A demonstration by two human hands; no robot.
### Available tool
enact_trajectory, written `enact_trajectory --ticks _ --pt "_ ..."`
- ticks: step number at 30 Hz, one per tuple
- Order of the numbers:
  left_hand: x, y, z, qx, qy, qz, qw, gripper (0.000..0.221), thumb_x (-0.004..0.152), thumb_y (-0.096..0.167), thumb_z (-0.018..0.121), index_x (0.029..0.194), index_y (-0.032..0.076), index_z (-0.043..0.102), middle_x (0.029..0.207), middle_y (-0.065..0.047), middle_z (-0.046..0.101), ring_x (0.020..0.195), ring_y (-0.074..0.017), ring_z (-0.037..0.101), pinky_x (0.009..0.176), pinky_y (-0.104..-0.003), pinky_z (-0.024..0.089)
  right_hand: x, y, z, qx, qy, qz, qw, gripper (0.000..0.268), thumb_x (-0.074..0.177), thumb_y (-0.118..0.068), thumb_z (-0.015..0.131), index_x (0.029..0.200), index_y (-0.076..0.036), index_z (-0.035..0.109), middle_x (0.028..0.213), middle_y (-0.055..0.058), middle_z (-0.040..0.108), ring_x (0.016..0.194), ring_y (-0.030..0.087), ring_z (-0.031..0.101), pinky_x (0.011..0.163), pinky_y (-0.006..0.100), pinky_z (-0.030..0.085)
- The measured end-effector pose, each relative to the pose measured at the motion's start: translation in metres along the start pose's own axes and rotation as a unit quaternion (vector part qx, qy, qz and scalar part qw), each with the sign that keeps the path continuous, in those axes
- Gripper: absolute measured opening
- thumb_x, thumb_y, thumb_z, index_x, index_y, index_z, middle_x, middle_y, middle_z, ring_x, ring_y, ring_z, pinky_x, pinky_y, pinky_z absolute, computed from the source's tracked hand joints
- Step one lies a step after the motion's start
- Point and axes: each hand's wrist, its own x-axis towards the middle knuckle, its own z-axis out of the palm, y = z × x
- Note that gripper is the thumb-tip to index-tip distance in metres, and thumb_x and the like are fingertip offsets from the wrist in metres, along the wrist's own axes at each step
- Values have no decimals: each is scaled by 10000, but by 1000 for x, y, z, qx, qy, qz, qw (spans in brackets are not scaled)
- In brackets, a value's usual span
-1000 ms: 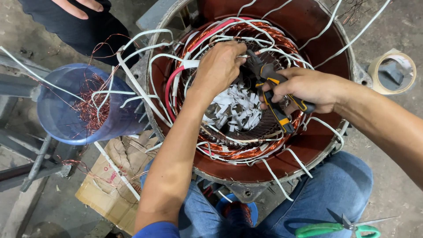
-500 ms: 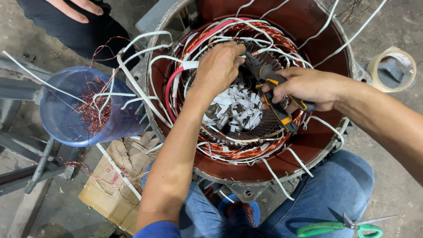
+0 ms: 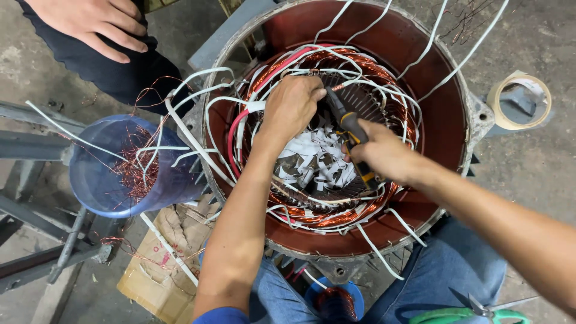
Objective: Rewinding and organizing copper wires within an electric motor stator casing.
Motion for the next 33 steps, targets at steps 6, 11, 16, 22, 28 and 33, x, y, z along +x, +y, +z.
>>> enact_trajectory --ticks 6,11,16,22,28,33 --pt "3 1 -3 -8 -8 -24 1000 207 1016 259 641 1054 182 829 959 -147 815 1016 -443 769 888 -554 594 31 41 41 69 89 -124 986 337 729 -79 722 1064 -111 741 830 87 650 771 262 652 648 396 500" --pt "0 5 -8 -39 2 -16 999 217 1028 224 627 1104 165 821 1009 -169 814 1052 -460 752 912 -560 589 -7 9 12 115 55 -113 985 357 804 -6 660 1161 -9 677 991 179 636 714 263 567 687 388 487" --pt "-2 10 -11 -21 -2 4 1000 180 1029 209 650 1108 169 806 1045 -136 815 1085 -424 754 938 -553 585 -16 1 -7 90 9 -60 994 335 817 -4 622 1145 34 680 985 150 552 871 292 587 737 417 453" --pt "-1 12 -12 6 1 17 1000 175 1042 226 636 1075 168 798 1011 -135 799 1063 -434 748 911 -574 592 -8 -9 -2 147 -19 -32 988 370 796 1 653 1162 51 656 934 158 509 734 281 556 620 439 478" --pt "0 13 -9 25 11 2 1000 197 1050 228 634 1086 126 799 1018 -160 800 1057 -453 748 907 -593 592 10 6 13 62 63 -56 995 302 704 -70 756 1005 -70 733 783 123 706 717 312 738 598 421 533" --pt "9 7 5 90 -2 -62 994 273 1065 291 579 1118 140 800 1012 -142 806 1042 -446 761 952 -597 573 32 27 55 50 143 -77 985 267 728 -175 773 991 -176 727 792 82 756 814 304 763 693 410 534"
